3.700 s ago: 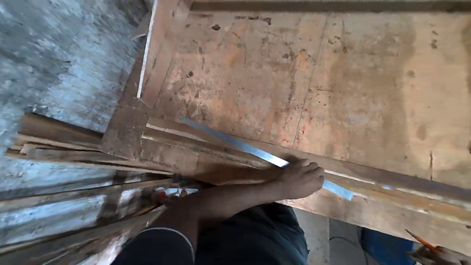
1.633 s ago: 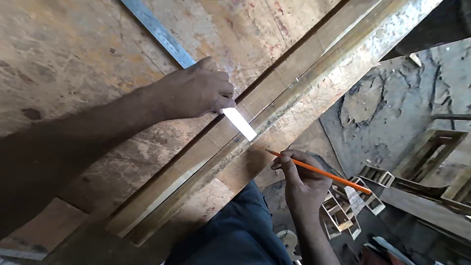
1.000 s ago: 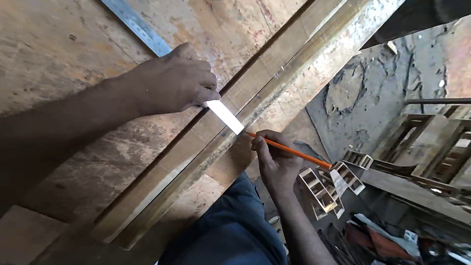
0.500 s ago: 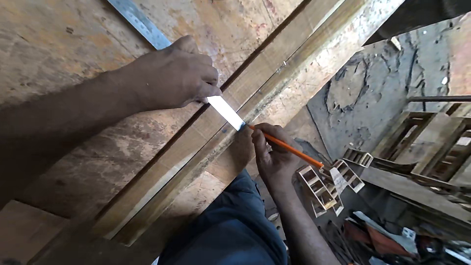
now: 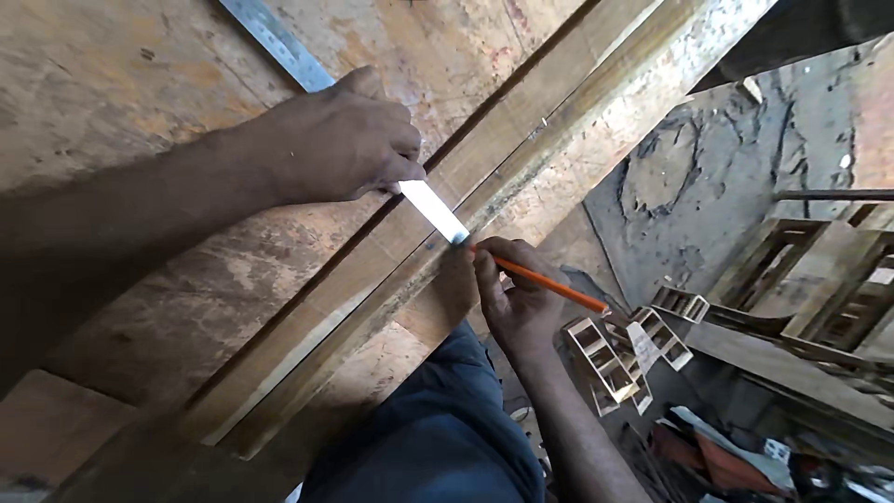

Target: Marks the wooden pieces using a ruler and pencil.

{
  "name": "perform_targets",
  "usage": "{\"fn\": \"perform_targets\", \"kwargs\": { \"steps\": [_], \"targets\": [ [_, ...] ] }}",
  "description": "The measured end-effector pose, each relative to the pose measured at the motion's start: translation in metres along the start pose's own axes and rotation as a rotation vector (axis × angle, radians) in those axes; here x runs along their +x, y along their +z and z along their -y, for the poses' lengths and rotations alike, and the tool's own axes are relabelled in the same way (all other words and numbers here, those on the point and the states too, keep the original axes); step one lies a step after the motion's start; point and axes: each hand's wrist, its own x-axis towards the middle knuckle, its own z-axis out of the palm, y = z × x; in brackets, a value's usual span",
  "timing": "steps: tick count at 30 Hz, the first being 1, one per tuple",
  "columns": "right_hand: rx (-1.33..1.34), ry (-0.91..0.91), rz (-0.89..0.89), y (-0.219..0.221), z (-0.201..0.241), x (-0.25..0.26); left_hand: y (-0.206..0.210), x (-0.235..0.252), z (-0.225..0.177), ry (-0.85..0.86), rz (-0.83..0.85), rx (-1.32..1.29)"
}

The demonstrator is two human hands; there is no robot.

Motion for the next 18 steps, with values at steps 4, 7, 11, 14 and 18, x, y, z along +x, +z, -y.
{"fn": "perform_targets", "kwargs": {
  "steps": [4, 7, 11, 14, 18],
  "targets": [
    [0.001, -0.037, -0.040, 0.003, -0.003, 0.000, -0.002, 0.002, 0.000, -0.005, 0.022, 0.004],
    [0.140, 0.072, 0.117, -0.004, 0.006, -0.005, -0.001, 0.000, 0.000, -0.014, 0.014, 0.001],
    [0.276, 0.168, -0.011, -0.023, 0.016, -0.025, -0.002, -0.010, -0.003, -0.008, -0.001, 0.021],
    [0.275, 0.211, -0.028, -0.036, 0.024, -0.052, -0.012, -0.049, -0.030, -0.054, 0.057, -0.020],
    [0.276, 0.201, 0.042, -0.044, 0.032, -0.078, -0.009, -0.112, -0.072, -0.056, 0.064, -0.030]
  ]
}}
